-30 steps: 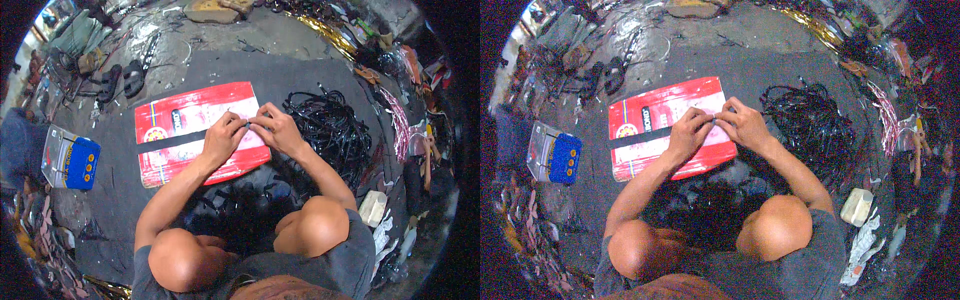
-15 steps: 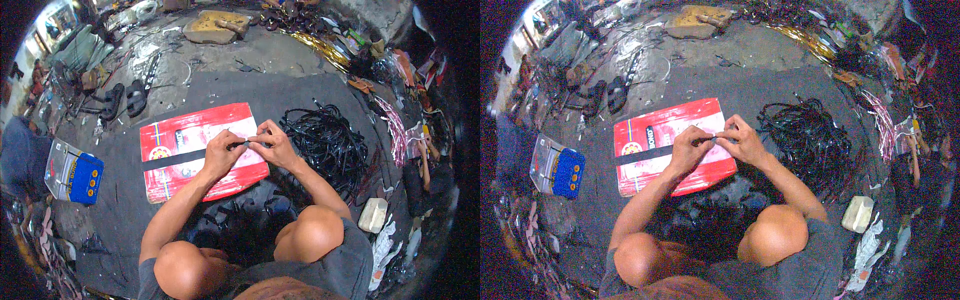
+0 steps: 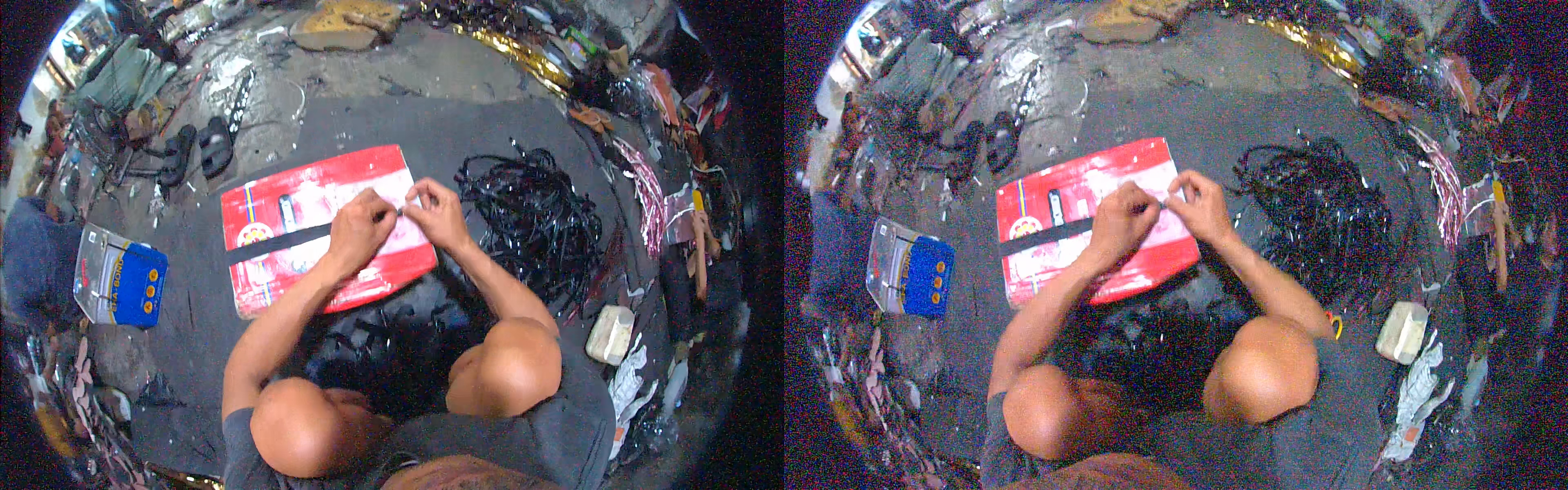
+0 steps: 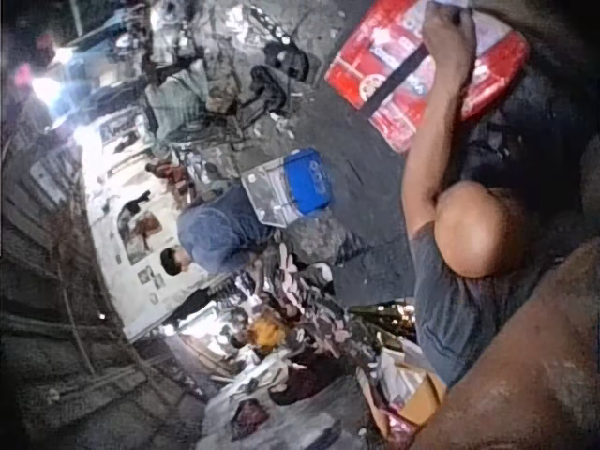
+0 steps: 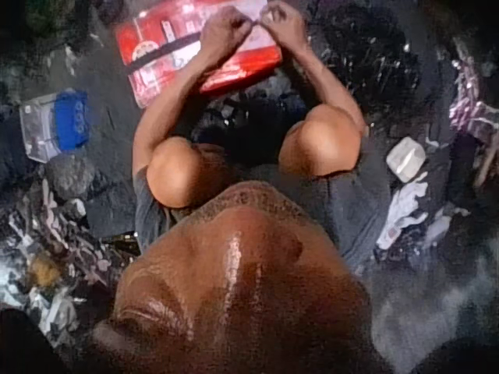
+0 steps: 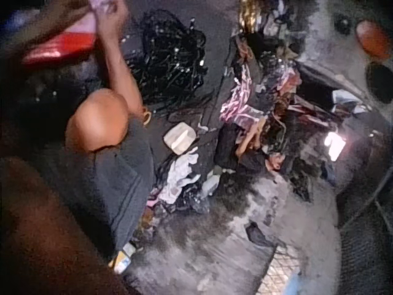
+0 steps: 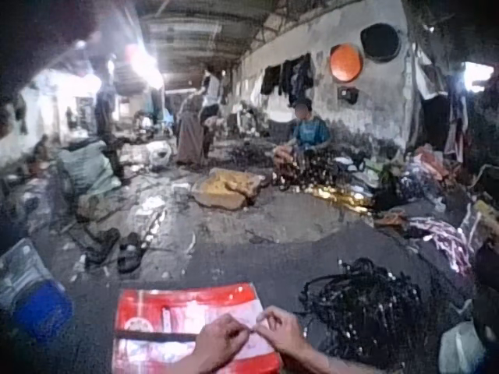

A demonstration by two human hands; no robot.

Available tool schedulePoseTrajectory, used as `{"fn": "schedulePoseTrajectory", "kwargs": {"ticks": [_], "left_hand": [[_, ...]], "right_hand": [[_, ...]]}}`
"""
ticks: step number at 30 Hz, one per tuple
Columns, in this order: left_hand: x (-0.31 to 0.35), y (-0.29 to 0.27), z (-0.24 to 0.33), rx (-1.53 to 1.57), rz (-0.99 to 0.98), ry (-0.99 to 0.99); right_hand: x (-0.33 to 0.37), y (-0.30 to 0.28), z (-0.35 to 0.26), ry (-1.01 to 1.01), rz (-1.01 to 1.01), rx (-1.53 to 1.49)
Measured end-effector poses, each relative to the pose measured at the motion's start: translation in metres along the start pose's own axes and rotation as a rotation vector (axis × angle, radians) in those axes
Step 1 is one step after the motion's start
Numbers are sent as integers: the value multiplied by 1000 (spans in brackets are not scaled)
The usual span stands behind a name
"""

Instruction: The person sits on the floor and repeatedly cuts short lengths from a long black cable using a red box as a cutting guide. Each cut piece is placed into a growing pile beside the box.

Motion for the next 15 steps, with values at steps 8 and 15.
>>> {"fn": "schedulePoseTrajectory", "kwargs": {"ticks": [8, 15], "left_hand": [[-6, 4, 5, 66, -25, 118], [-11, 13, 7, 185, 62, 143]], "right_hand": [[10, -3, 15, 163, 52, -310], [9, 2, 22, 161, -54, -260]]}}
Point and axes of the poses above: each hand's wrist, its own x-axis away from the middle knuckle, its own y-axis out of the palm, z = x × y, the point moved 9 cm from there along -x, towards the middle knuckle, and after that the axes turned 1 degree about y, right-handed, at the moved point
